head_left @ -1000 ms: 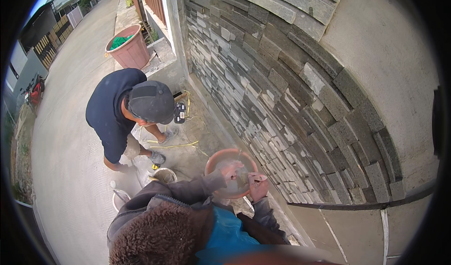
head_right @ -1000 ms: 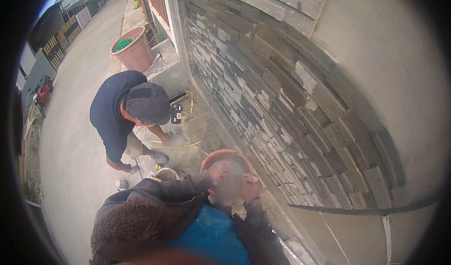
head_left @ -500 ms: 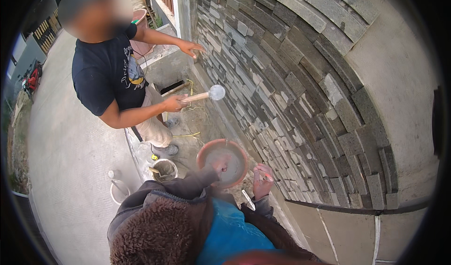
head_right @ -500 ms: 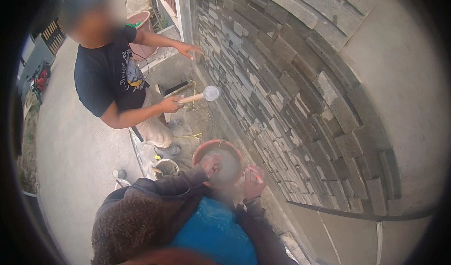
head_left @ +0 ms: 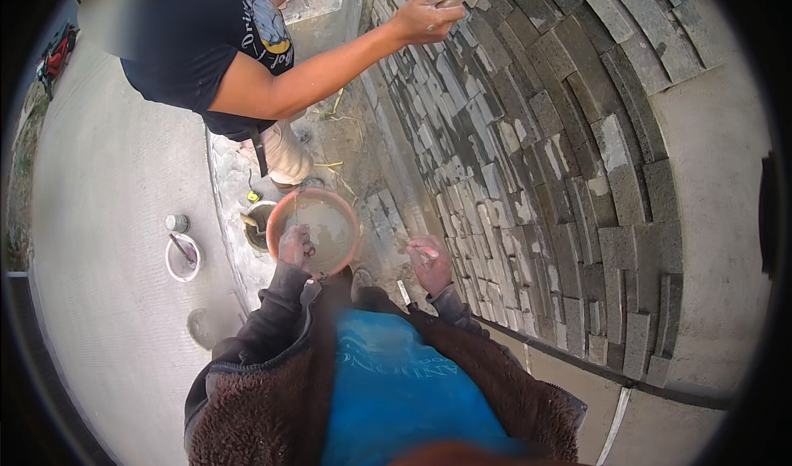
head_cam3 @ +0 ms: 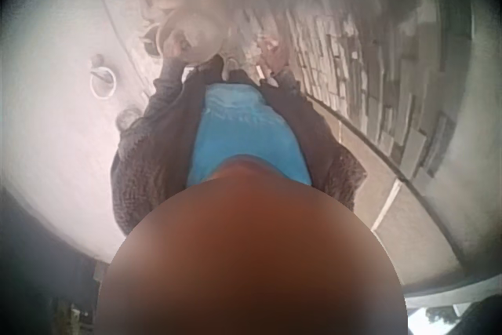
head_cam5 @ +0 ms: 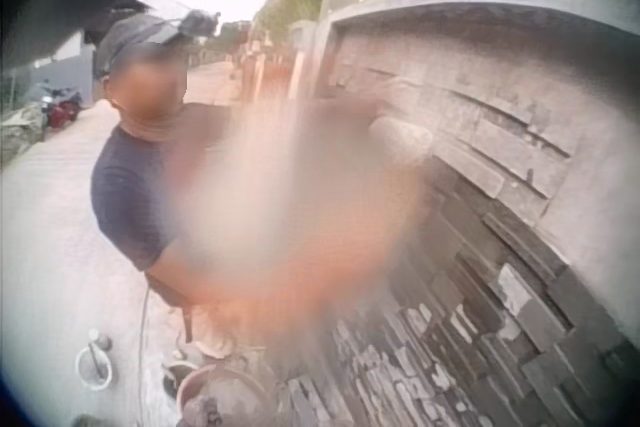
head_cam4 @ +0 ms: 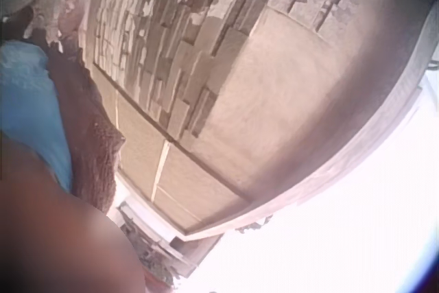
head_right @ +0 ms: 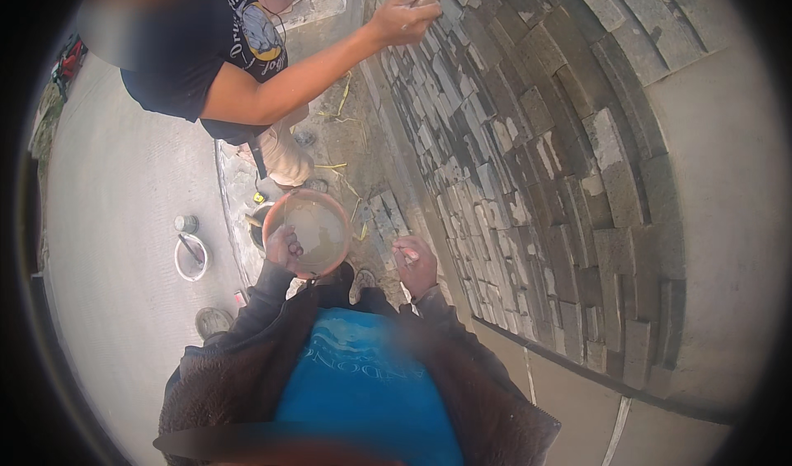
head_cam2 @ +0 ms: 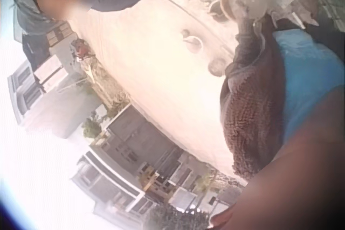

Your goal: The person uses a brush to apply grout between stone tiles on a wall, repeatedly dipping the brush into a bucket of grout. Another worker is visible nearby, also working on the wall.

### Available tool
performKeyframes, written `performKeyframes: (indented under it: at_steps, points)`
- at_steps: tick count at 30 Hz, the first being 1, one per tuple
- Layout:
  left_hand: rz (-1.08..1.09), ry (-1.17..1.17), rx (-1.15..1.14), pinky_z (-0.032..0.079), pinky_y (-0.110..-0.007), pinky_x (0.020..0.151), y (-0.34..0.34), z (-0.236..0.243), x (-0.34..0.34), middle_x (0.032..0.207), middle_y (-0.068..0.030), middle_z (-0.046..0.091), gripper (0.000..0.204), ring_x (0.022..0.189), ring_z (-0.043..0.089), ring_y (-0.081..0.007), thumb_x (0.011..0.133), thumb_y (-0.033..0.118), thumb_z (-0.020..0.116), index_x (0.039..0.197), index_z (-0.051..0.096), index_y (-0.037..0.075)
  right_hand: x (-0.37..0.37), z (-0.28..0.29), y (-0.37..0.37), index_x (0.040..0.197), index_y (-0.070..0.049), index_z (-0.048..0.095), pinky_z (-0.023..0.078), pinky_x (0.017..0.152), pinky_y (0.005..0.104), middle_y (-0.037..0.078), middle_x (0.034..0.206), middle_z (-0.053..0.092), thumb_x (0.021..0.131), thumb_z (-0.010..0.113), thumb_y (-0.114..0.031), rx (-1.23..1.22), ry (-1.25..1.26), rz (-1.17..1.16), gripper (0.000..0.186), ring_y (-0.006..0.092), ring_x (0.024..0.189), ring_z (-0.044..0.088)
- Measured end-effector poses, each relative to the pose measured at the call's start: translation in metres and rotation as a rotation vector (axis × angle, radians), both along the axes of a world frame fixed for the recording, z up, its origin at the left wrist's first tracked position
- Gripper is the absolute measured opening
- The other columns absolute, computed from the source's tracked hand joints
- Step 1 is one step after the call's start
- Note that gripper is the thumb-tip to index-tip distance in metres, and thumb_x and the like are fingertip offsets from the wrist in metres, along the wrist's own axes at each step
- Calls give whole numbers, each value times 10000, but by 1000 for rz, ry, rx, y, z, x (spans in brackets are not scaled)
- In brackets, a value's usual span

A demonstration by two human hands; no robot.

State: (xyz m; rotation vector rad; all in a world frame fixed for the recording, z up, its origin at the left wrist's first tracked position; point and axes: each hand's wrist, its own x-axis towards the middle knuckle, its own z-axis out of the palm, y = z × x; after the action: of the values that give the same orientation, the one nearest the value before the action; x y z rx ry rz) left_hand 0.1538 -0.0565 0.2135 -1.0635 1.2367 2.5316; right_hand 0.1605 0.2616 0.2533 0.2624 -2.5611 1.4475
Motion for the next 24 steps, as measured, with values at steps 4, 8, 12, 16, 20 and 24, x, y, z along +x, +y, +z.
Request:
performKeyframes:
  at_steps: [4, 8, 12, 16, 20, 24]
  points:
    - [277, 29, 38, 392, -298, 580, -38, 13, 76, 673, 68, 368, 129, 556, 404, -98, 983, 239, 580, 913, 491, 175, -6, 14, 15, 951, -30, 708, 539, 879, 369, 132, 994, 715, 875, 742, -18, 108, 9, 140, 84, 286, 986, 695]
    - [554, 6, -19, 400, -316, 614, -57, 47, 147, 673, 62, 351, 162, 593, 402, -99, 987, 230, 572, 876, 480, 155, 10, -3, 26, 967, -27, 712, 533, 911, 367, 139, 1024, 718, 883, 733, -15, 166, 46, 213, 87, 287, 1009, 694]
    - [837, 20, -22, 391, -313, 610, -68, 63, 214, 643, 65, 327, 213, 577, 393, -88, 975, 183, 585, 841, 423, 152, 4, -11, 20, 971, -38, 707, 541, 886, 384, 128, 1033, 708, 886, 731, -37, 196, -12, 350, 88, 299, 994, 691]
    - [1036, 35, -31, 381, -315, 615, -85, 64, 285, 639, 64, 316, 210, 574, 370, -89, 986, 145, 543, 833, 399, 149, -8, -19, 1, 980, -40, 703, 543, 873, 384, 128, 1039, 695, 898, 729, -83, 265, -32, 483, 96, 308, 989, 687]
    - [1226, -28, -167, 355, -305, 591, -94, 98, 343, 643, 63, 312, 186, 560, 340, -88, 992, 135, 530, 851, 408, 128, -31, -27, -37, 994, -57, 716, 544, 862, 388, 125, 1044, 687, 895, 748, -107, 287, -10, 640, 116, 306, 993, 684]
    - [1378, -113, -292, 314, -283, 543, -118, 117, 381, 620, 61, 285, 199, 525, 297, -80, 975, 125, 562, 848, 408, 121, -46, -36, -84, 1013, -72, 731, 542, 862, 395, 117, 1048, 682, 897, 754, -128, 282, 2, 723, 132, 310, 999, 676]
